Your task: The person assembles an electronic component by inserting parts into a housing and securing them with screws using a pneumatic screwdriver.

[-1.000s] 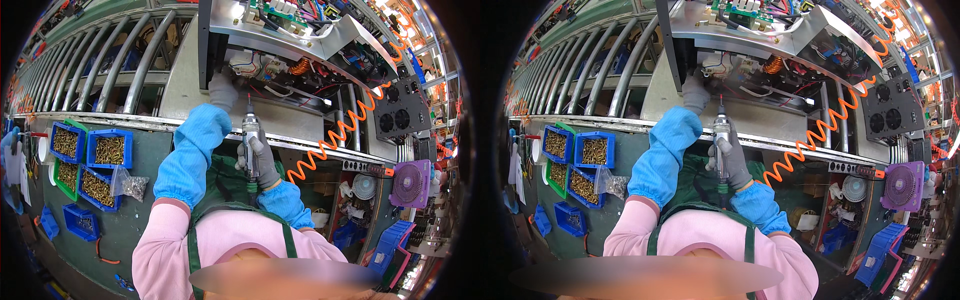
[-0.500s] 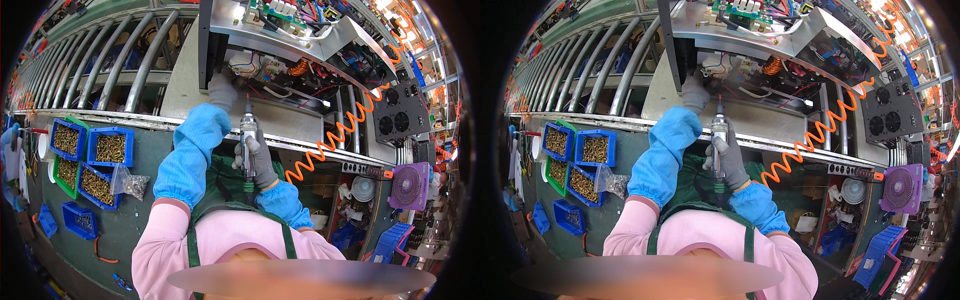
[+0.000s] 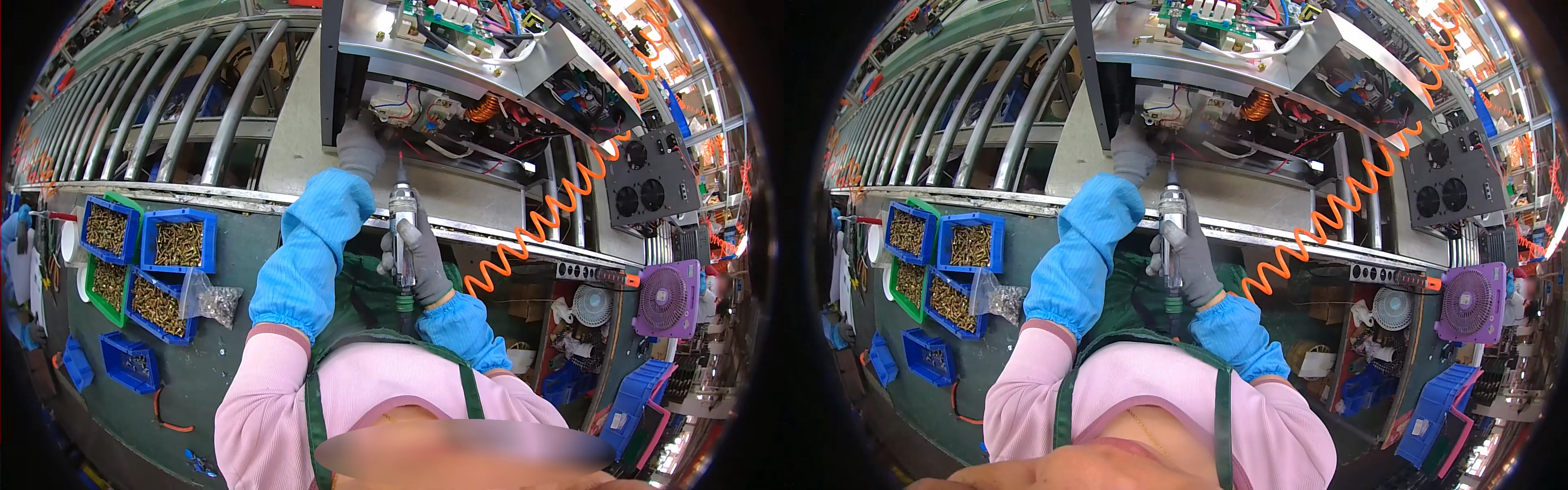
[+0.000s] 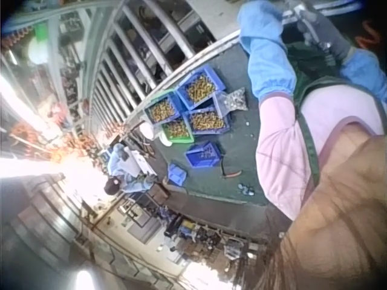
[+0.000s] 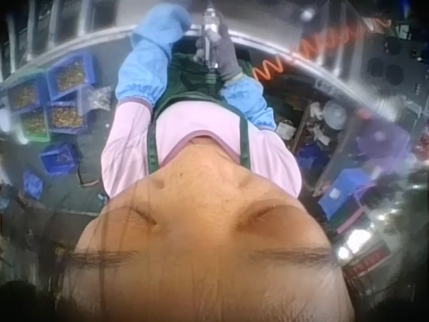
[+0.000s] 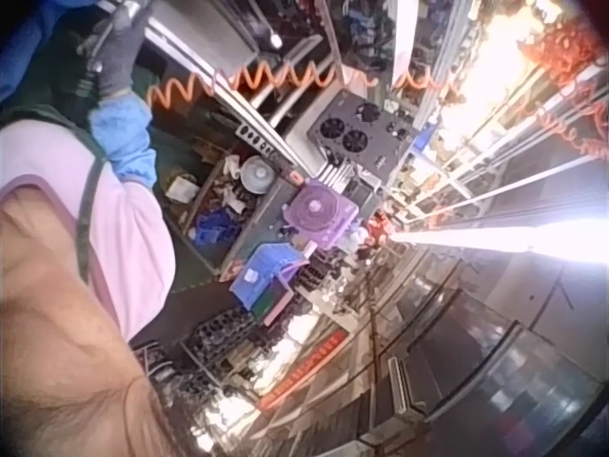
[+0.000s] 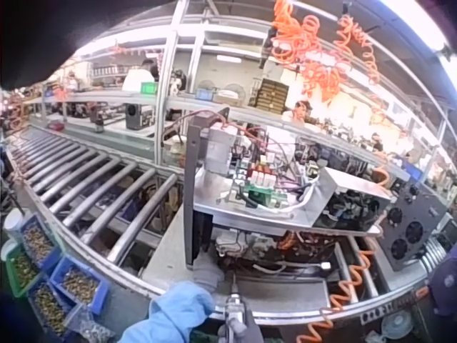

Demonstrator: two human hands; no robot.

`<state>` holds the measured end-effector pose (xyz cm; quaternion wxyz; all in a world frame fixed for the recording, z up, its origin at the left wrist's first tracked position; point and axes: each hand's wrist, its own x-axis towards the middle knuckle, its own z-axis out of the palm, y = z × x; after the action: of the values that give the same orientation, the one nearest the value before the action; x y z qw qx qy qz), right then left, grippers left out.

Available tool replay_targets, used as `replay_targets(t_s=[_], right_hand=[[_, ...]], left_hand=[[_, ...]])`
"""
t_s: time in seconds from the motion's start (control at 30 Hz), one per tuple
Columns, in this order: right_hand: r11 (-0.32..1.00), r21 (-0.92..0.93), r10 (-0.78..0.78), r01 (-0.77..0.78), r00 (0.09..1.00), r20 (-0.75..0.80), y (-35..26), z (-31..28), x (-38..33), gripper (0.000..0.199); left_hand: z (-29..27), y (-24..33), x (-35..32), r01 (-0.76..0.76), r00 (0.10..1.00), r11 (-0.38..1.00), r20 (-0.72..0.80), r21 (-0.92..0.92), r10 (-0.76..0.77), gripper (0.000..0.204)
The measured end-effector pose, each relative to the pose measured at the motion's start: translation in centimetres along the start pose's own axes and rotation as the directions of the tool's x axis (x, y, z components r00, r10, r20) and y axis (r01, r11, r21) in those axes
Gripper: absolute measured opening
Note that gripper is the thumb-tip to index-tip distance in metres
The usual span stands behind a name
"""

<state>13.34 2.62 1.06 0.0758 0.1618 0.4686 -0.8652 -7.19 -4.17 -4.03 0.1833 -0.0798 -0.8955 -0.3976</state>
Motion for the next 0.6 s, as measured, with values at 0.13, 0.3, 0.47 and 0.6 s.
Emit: replay_targets(t_s=[0.13, 0.3, 0.47, 0.6], right_hand=[[1.000, 0.009, 0.011, -0.011, 1.000, 0.008, 0.4, -0.3, 0.3, 0.072], [0.998, -0.009, 0.059, -0.058, 0.995, 0.083, -0.8, -1.4, -1.5, 0.067], [0.971, -0.226, 0.118, -0.081, 0.981, 0.157, -0.6, -3.6, -4.3, 0.082], [0.986, -0.116, 0.135, -0.122, 0.984, 0.115, 0.5, -5.6, -5.2, 0.084]], left_hand=[[0.3, -0.8, 0.4, -0.035, 0.999, 0.997, 0.038, 0.071, 0.032, 0.041], [-2.5, -4.2, -1.2, 0.116, 0.970, 0.916, 0.243, -0.384, -0.021, 0.034], [-3.4, -6.4, -6.0, 0.158, 0.987, 0.962, 0.032, -0.222, -0.155, 0.029], [-3.4, -6.5, -8.4, 0.191, 0.969, 0.960, -0.117, -0.206, -0.218, 0.022]])
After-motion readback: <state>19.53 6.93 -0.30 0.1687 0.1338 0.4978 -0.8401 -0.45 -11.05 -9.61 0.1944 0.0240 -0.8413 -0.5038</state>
